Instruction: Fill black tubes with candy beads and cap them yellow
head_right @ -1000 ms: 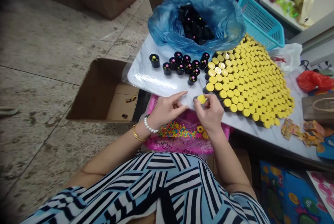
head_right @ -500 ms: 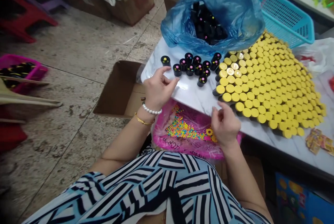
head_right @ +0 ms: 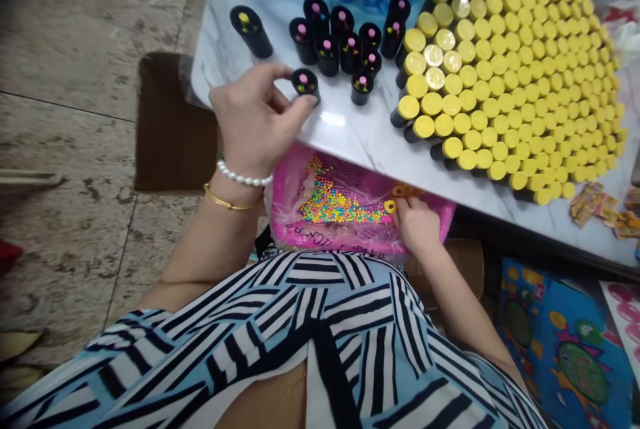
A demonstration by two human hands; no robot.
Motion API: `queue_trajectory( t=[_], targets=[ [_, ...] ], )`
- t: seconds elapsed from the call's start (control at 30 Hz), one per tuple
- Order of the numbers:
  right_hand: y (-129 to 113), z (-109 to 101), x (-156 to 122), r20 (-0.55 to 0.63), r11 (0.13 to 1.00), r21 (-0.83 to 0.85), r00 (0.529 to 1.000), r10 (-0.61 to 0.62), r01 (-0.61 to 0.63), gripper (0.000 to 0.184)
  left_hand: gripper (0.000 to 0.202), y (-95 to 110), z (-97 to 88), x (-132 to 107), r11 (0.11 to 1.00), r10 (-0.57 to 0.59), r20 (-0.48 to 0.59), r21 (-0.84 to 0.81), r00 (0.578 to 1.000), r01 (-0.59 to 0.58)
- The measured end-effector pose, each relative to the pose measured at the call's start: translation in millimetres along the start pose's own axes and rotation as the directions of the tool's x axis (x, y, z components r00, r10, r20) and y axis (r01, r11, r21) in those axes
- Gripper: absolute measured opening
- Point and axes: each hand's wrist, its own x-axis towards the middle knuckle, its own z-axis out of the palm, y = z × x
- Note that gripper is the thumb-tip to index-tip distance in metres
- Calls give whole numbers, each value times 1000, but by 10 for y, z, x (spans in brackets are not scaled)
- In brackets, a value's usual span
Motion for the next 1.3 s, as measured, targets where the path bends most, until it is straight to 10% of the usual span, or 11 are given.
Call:
queue_trajectory(
  t=[0.67,0.9,1.3],
  targets=[
    [-367,58,242,3,932,307,979,-206,195,13,33,326,-2,-287,963,258,177,-128,950,-238],
    [-424,40,287,49,977,119,982,-184,177,25,34,273,9,-292,950,297,203,-163,933,-266],
    [-182,54,283,-220,893,400,967,-127,208,25,29,268,23,-278,950,302,211,-149,930,-275]
  ],
)
